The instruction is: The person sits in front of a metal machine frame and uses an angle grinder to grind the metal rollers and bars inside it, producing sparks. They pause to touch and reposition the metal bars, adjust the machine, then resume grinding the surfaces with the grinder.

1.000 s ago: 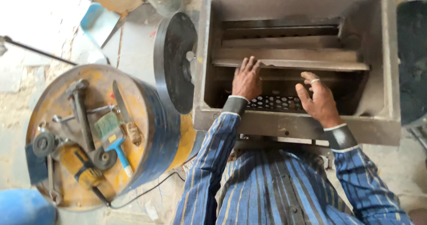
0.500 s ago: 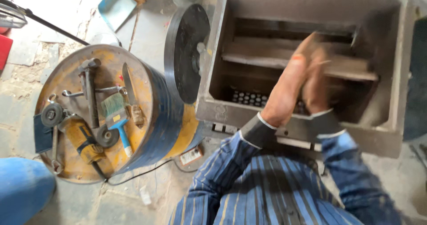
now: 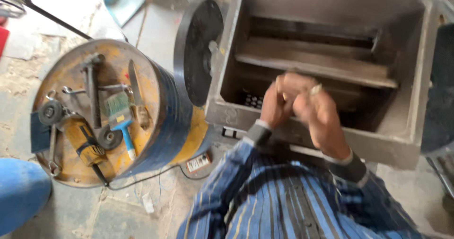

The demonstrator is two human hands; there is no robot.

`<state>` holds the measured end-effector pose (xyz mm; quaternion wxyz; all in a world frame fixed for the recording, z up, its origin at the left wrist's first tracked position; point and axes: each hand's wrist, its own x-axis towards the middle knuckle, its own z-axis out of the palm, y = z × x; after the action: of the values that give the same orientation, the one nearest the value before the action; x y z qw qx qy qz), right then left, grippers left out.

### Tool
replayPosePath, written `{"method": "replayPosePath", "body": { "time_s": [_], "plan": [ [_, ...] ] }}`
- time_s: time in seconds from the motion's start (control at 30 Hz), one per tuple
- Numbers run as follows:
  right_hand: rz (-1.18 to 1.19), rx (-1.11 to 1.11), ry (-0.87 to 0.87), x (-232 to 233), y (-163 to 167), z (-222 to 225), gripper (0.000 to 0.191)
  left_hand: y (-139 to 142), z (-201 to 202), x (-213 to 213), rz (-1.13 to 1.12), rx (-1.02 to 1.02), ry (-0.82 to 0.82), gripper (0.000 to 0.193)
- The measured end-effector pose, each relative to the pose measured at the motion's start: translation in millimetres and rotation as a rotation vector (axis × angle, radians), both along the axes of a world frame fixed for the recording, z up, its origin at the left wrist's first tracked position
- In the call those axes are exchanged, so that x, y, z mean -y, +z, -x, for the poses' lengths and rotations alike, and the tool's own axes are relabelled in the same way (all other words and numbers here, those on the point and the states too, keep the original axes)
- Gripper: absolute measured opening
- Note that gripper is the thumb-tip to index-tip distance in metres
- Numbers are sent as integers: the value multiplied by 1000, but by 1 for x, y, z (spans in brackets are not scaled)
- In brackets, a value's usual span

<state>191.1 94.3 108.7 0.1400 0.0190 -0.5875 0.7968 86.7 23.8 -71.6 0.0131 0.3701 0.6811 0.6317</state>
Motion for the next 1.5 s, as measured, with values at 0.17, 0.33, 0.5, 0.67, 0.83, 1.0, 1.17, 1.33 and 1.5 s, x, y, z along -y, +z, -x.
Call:
{"method": "replayPosePath", "body": {
  "time_s": [0.17, 0.33, 0.5, 0.67, 0.83, 1.0, 1.17, 1.33, 1.5],
  "plan": [
    [-203, -234, 781, 5, 35, -53, 31, 16, -23, 17, 234, -155, 110, 31],
    [111, -583, 1101, -12, 19, -74, 27, 28, -33, 17, 253, -242, 177, 32],
    [211, -690, 1102, -42, -5, -84, 22, 39, -39, 27, 168, -207, 207, 31],
    [243, -606, 951, -71, -14, -67, 19, 68, -63, 56, 151, -125, 281, 34],
    [-94, -208, 427, -47, -9, -42, 14, 74, -40, 134, 118, -197, 484, 8],
    [-506, 387, 88, 33, -28, -41, 20, 47, 7, 271, 158, -121, 1001, 3],
    [-495, 439, 22, 91, -49, -27, 23, 20, 63, 425, 673, -51, 1303, 40],
    [-537, 369, 0, 134, -65, -16, 26, 21, 139, 514, 912, 115, 1504, 85],
    [-602, 524, -78, 163, -79, -22, 28, 37, 185, 530, 969, 653, 1285, 108]
  ]
}}
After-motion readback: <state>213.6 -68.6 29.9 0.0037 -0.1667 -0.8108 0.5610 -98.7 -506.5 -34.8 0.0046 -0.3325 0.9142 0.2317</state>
